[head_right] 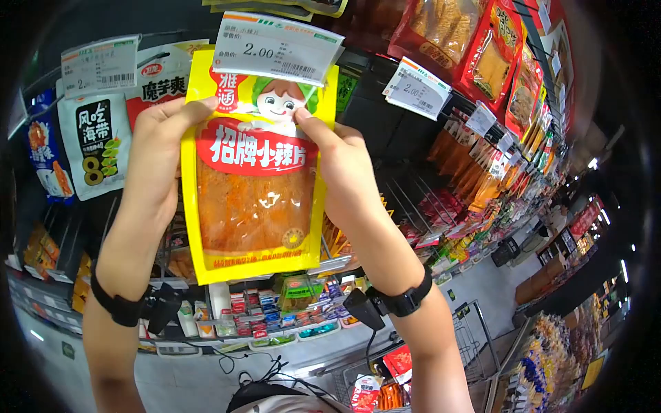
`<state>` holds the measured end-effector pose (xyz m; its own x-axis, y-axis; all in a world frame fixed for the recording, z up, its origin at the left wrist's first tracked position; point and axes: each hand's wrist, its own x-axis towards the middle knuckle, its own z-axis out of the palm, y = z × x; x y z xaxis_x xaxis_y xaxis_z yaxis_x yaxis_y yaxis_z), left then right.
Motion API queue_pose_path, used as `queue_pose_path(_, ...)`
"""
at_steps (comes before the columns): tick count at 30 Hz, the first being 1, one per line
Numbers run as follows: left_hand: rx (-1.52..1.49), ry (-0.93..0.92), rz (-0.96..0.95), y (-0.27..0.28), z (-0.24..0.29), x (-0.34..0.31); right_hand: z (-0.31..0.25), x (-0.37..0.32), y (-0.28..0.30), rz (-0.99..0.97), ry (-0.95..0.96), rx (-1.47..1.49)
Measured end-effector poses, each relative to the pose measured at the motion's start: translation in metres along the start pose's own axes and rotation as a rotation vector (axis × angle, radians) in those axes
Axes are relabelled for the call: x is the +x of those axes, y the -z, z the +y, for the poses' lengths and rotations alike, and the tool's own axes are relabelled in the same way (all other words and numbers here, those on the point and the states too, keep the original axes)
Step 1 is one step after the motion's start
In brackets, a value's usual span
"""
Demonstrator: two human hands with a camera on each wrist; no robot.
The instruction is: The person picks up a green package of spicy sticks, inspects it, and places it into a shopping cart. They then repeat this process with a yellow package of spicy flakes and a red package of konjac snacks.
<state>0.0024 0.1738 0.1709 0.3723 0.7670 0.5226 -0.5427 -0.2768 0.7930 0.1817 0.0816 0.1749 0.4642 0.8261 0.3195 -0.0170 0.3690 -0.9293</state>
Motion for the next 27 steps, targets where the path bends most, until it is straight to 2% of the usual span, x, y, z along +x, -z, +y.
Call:
queue_pose_path(4,0.218,-0.017,0.042,0.010,-0.013,0.014,0.010,0.016,-0.003,-0.018,0.045,-0.127)
queue_pose_path(10,0.476,-0.044,0.118,0.000,0.004,-0.006,0.007,0.006,0.014,-0.014,0.096,-0.243)
queue_pose_path(12,0.401,0.015,0.263,-0.006,0.008,-0.029,0.014,0.000,0.029,-0.007,0.185,-0.177)
queue_pose_path(13,0.279,0.017,0.204,0.006,0.002,-0.039,0.010,-0.014,0.037,0.034,0.213,-0.171)
queue_pose_path(16,0.007,-0.067,0.346,-0.001,-0.005,-0.083,-0.007,-0.061,0.049,0.160,0.253,0.090)
queue_pose_path(17,-0.195,-0.138,0.210,0.003,-0.002,-0.098,-0.016,-0.078,0.053,0.164,0.253,0.189)
queue_pose_path(18,-0.297,-0.271,0.195,-0.006,0.002,-0.113,-0.026,-0.095,0.055,0.186,0.275,0.252)
queue_pose_path(19,-0.436,-0.342,0.098,-0.012,0.018,-0.125,-0.032,-0.109,0.055,0.211,0.325,0.308)
queue_pose_path(20,-0.447,-0.407,-0.054,-0.017,0.028,-0.134,-0.038,-0.118,0.058,0.188,0.385,0.469)
queue_pose_path(21,-0.413,-0.474,-0.103,-0.017,0.035,-0.139,-0.045,-0.127,0.060,0.192,0.427,0.466)
queue_pose_path(23,-0.591,-0.573,0.031,-0.010,0.040,-0.145,-0.057,-0.140,0.060,0.182,0.472,0.512)
queue_pose_path(27,-0.672,-0.402,-0.060,-0.015,0.049,-0.140,-0.066,-0.154,0.072,0.163,0.496,0.579)
